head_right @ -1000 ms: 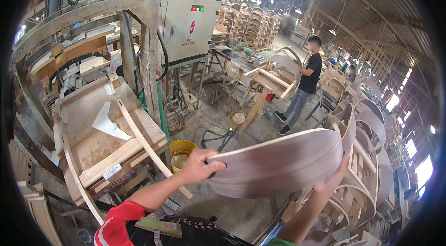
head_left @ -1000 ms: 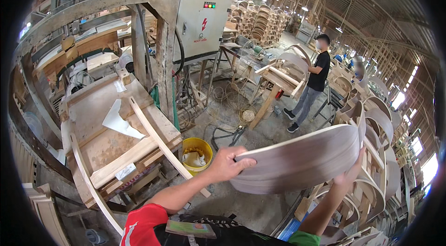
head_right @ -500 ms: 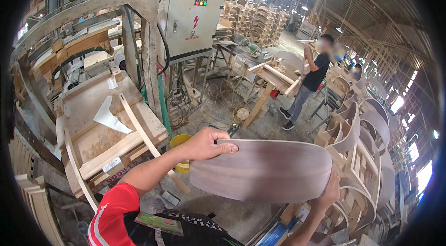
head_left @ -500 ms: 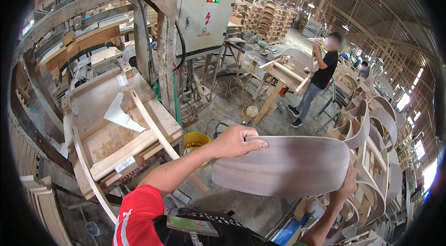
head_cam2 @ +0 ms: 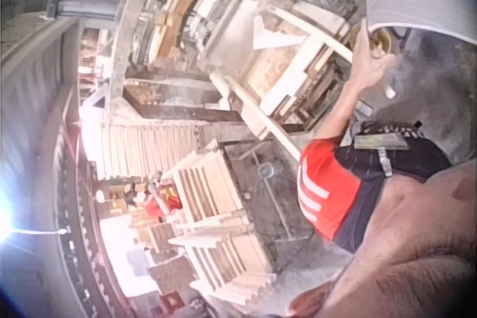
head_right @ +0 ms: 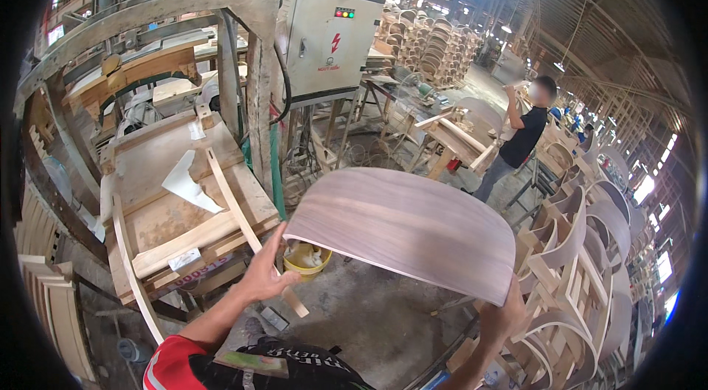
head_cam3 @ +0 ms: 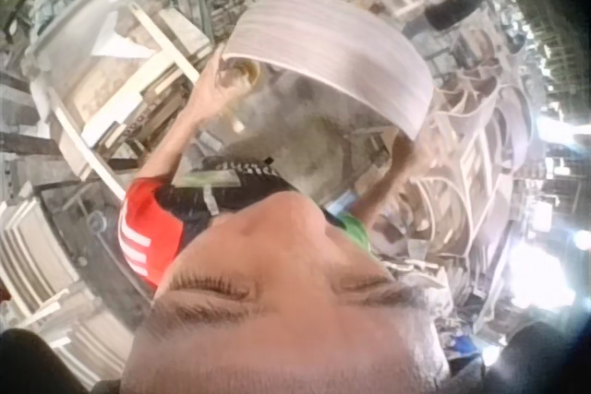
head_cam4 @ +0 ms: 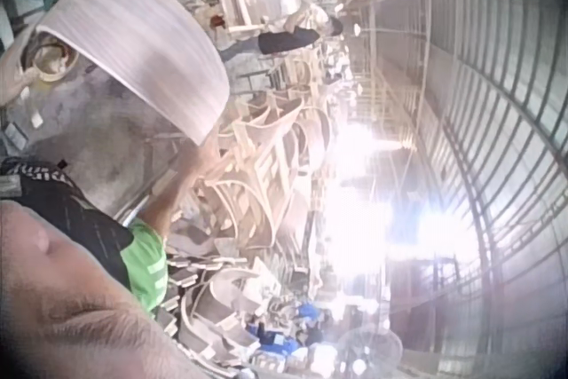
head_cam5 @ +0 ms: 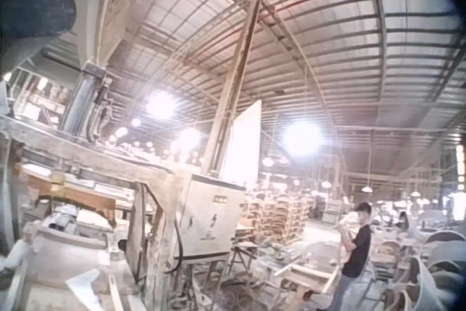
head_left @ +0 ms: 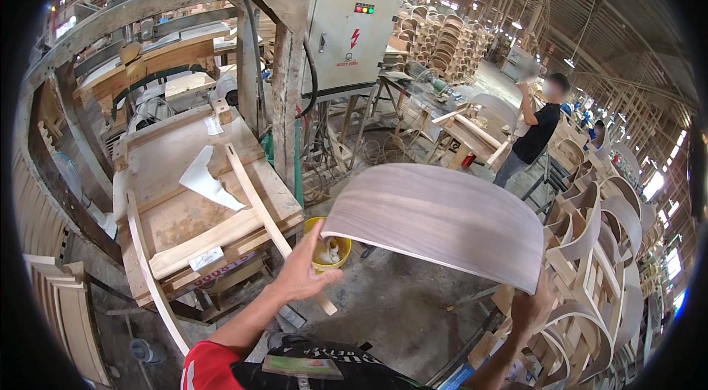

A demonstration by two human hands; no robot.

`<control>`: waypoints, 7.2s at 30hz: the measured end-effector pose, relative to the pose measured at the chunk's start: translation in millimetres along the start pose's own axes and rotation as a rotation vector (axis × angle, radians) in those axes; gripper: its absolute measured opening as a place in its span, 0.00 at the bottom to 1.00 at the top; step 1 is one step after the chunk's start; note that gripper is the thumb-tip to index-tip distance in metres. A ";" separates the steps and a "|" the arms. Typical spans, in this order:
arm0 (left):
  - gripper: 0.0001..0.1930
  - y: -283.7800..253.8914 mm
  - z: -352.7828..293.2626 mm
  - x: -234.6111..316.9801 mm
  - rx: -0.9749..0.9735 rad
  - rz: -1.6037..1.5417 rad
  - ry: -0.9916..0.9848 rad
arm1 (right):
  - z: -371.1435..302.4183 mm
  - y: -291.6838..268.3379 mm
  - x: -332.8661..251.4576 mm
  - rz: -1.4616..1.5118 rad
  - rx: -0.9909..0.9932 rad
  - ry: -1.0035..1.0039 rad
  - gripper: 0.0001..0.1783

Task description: The person repeatedly picks up wooden chair frames, places them on a workbench, attaches curved backrests, and moves the assembled chairs to a nearby stack. The process is repeated multiple times in a workshop setting.

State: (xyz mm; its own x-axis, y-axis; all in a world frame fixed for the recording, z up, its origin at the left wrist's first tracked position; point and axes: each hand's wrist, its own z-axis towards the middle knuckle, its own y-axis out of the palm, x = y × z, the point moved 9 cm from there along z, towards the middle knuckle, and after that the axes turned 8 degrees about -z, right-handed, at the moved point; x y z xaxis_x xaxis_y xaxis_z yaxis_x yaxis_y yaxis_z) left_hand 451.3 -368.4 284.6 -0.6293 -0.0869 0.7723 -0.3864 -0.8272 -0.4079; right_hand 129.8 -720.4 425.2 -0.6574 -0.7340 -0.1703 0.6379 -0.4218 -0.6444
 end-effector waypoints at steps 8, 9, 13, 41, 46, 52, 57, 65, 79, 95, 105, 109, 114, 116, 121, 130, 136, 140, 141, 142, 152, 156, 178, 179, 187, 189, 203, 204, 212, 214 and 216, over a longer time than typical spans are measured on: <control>0.31 -90.2 -16.8 -44.6 0.249 0.478 -0.239 | 15.2 55.3 -112.7 0.103 -0.048 -0.241 0.33; 0.32 -95.4 -22.2 -60.7 0.209 0.494 -0.314 | 15.0 60.5 -121.0 0.128 -0.059 -0.248 0.34; 0.32 -139.5 -56.2 -113.2 0.255 0.530 -0.481 | 28.1 81.6 -207.5 0.255 -0.085 -0.352 0.34; 0.23 -576.7 -143.4 -287.8 0.803 1.008 -0.555 | -49.7 385.9 -804.8 0.760 -0.375 -0.748 0.18; 0.24 -568.5 -144.6 -302.9 0.820 0.998 -0.596 | -56.8 402.6 -807.0 0.759 -0.339 -0.774 0.19; 0.26 -578.6 -157.4 -314.8 0.819 1.073 -0.600 | -72.8 419.9 -823.1 0.769 -0.396 -0.787 0.20; 0.26 -576.7 -162.5 -325.3 0.786 1.114 -0.614 | -83.7 435.3 -826.0 0.745 -0.417 -0.777 0.21; 0.25 -565.7 -176.9 -328.3 0.776 1.092 -0.680 | -86.7 444.8 -821.7 0.675 -0.438 -0.780 0.20; 0.21 -557.1 -169.6 -315.2 0.786 1.070 -0.670 | -89.7 470.4 -821.1 0.609 -0.528 -0.797 0.28; 0.24 -562.3 -180.2 -324.2 0.852 1.035 -0.730 | -84.5 469.1 -840.6 0.642 -0.446 -0.893 0.25; 0.21 -559.1 -175.1 -322.6 0.858 1.049 -0.678 | -94.1 469.1 -831.9 0.635 -0.434 -0.895 0.24; 0.20 -561.2 -178.7 -325.4 0.847 1.020 -0.730 | -101.6 464.6 -828.5 0.631 -0.437 -0.954 0.25; 0.19 -558.7 -183.7 -319.9 0.881 1.011 -0.691 | -114.7 457.3 -822.5 0.704 -0.455 -0.935 0.24; 0.19 -558.9 -179.2 -322.2 0.870 0.975 -0.739 | -109.1 458.3 -820.1 0.709 -0.446 -0.963 0.24; 0.20 -567.2 -177.3 -322.8 0.850 1.013 -0.795 | -101.1 465.8 -831.9 0.676 -0.485 -0.981 0.21; 0.23 -565.0 -174.8 -334.4 0.847 1.075 -0.759 | -92.0 438.1 -818.6 0.536 -0.821 -1.044 0.41; 0.24 -566.5 -197.4 -335.4 0.843 1.012 -0.893 | 15.0 265.5 -844.1 1.208 -0.342 -0.595 0.31; 0.22 -557.9 -175.4 -338.8 0.801 1.006 -0.836 | -52.8 325.2 -873.8 1.038 0.101 -0.669 0.37; 0.22 -560.9 -177.7 -338.0 0.810 1.026 -0.834 | -67.2 338.0 -887.6 1.006 0.051 -0.748 0.39; 0.22 -566.1 -185.9 -337.4 0.822 1.033 -0.867 | -73.7 342.8 -898.2 0.996 -0.021 -0.815 0.40; 0.27 -551.9 -182.0 -321.8 0.715 1.006 -0.994 | -79.6 365.1 -862.1 0.948 -0.343 -0.745 0.40; 0.33 -497.0 -257.9 -277.0 0.802 0.849 -0.931 | -145.3 385.0 -724.6 0.973 -0.752 -0.644 0.39; 0.42 -229.5 -386.6 -186.4 1.210 -0.307 -1.285 | -227.9 432.1 -461.8 0.828 -1.187 -0.275 0.27; 0.41 -235.1 -379.1 -189.4 1.200 -0.309 -1.280 | -223.0 437.9 -466.1 0.846 -1.209 -0.260 0.28; 0.39 -281.0 -358.5 -197.1 1.156 -0.242 -1.269 | -220.7 422.2 -508.3 0.858 -1.485 -0.032 0.29; 0.39 -291.7 -354.2 -205.9 1.150 -0.247 -1.287 | -224.7 425.5 -515.5 0.882 -1.541 -0.005 0.29; 0.36 -389.3 -330.4 -277.9 1.090 -0.319 -1.321 | -228.7 432.5 -591.4 0.908 -1.478 -0.200 0.26; 0.36 -392.8 -331.1 -280.7 1.094 -0.335 -1.331 | -225.3 431.9 -598.7 0.824 -1.400 -0.294 0.26; 0.35 -395.2 -322.7 -306.0 1.105 -0.370 -1.268 | -207.2 443.7 -624.1 0.557 -1.270 -0.447 0.26; 0.34 -394.3 -319.3 -303.9 1.089 -0.385 -1.277 | -206.4 441.8 -624.7 0.514 -1.284 -0.438 0.26; 0.34 -394.8 -322.4 -300.7 1.091 -0.397 -1.283 | -204.7 434.4 -628.9 0.494 -1.292 -0.440 0.27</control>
State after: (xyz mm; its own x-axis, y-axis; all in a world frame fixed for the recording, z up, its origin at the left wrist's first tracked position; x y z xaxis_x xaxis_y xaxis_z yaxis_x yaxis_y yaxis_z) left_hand 575.7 163.2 56.4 0.4874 0.2962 0.8214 0.5665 -0.8231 -0.0393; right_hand 738.3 -333.0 99.8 -0.1562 -0.8605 -0.4849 -0.1978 0.5082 -0.8382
